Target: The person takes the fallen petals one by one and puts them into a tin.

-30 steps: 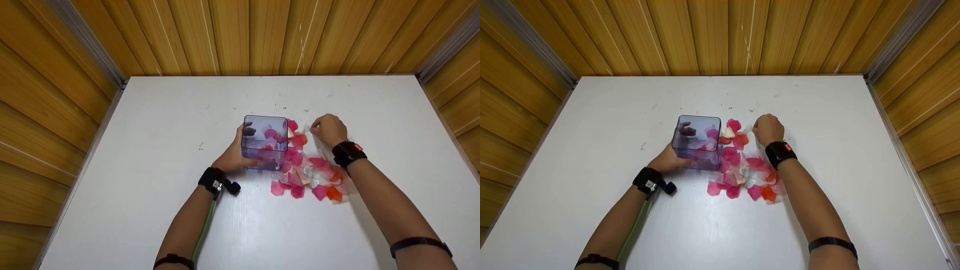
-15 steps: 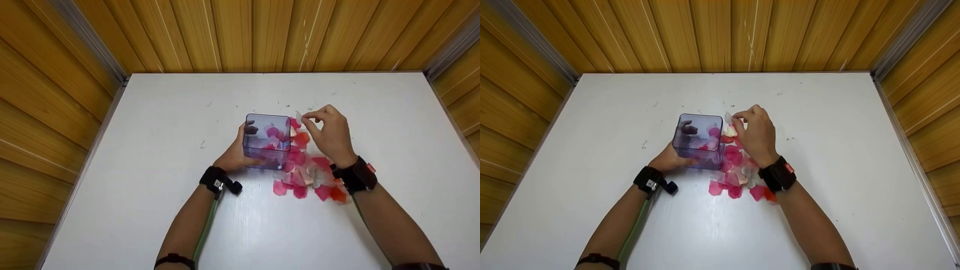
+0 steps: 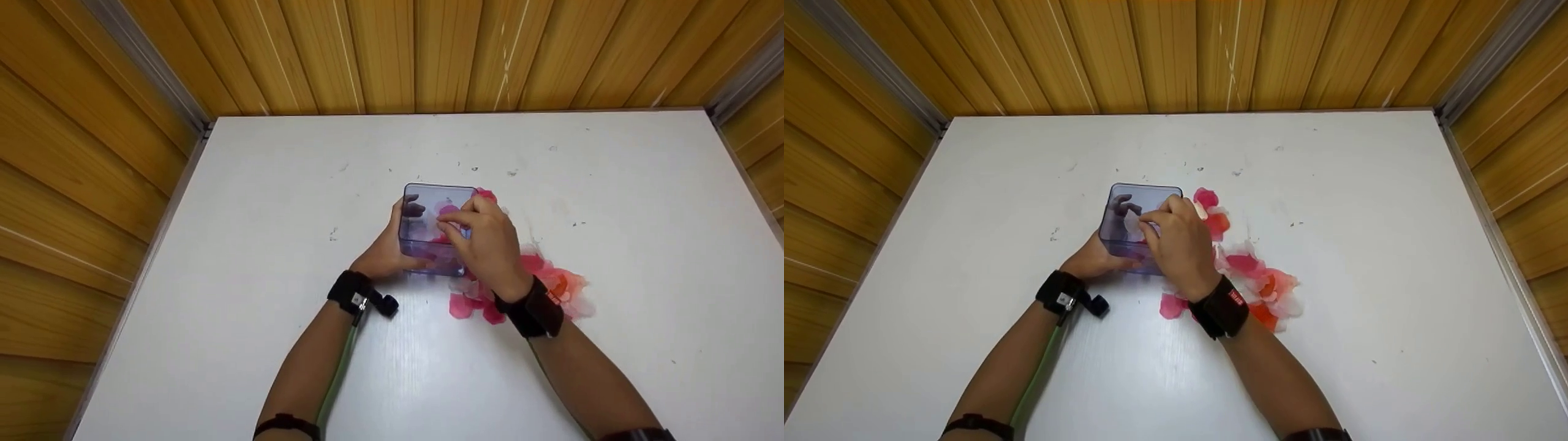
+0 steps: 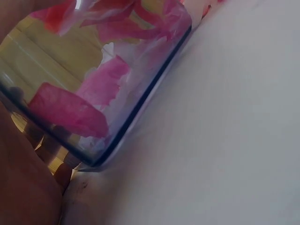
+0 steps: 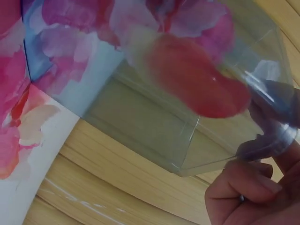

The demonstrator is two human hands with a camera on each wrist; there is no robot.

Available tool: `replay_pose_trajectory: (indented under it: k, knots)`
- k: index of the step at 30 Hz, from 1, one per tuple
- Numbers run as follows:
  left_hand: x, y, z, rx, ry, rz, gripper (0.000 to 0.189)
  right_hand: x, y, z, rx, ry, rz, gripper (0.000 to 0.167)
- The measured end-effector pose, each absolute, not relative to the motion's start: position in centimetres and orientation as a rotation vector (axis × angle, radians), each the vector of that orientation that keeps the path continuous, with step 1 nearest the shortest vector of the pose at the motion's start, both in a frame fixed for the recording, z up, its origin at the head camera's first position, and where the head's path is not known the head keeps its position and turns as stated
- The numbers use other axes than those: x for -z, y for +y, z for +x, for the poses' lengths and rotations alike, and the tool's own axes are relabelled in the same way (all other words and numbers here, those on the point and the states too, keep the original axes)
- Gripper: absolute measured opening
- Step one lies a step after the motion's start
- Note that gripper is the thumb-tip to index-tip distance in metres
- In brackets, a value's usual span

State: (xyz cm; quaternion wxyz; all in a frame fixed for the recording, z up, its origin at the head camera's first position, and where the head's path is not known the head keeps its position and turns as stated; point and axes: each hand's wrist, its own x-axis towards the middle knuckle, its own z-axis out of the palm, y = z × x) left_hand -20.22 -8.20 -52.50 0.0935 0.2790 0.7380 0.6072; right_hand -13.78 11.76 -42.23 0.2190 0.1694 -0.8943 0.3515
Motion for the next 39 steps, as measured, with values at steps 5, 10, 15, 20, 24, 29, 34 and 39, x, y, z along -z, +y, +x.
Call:
replay_pose_trajectory:
  k: [5, 10, 15, 20, 24, 29, 34, 39]
  knots:
    - [52.5, -8.2, -20.0, -1.812, 2.169, 0.832, 0.12, 42.3, 11.8, -13.7, -0.972, -2.474, 0.456, 0.017]
    - [52.3, -7.8, -20.0, -1.781, 2.195, 0.851, 0.122, 41.7, 13.7, -14.3, -1.08, -2.42, 0.444, 0.016]
    - [52.5, -7.8, -20.2, -1.787, 2.178, 0.859, 0.124, 41.3, 16.8, -16.4, -1.098, -2.449, 0.316, 0.016]
    - [52.7, -8.3, -20.6, -1.802, 2.175, 0.849, 0.125, 42.4, 19.1, -19.7, -0.998, -2.606, 0.236, 0.016]
    - [52.9, -8.6, -20.8, -1.81, 2.165, 0.831, 0.126, 44.3, 20.2, -22.5, -0.904, -2.777, 0.199, 0.018]
    - [53.2, -8.7, -20.8, -1.804, 2.152, 0.832, 0.125, 46.8, 20.8, -24.9, -0.898, -2.959, 0.163, 0.023]
    - [53.1, -8.7, -20.7, -1.782, 2.18, 0.832, 0.123, 48.0, 20.7, -25.8, -0.913, -3.043, 0.149, 0.026]
    - [53.0, -8.6, -20.7, -1.778, 2.198, 0.818, 0.124, 48.1, 20.9, -25.7, -0.892, -3.041, 0.142, 0.017]
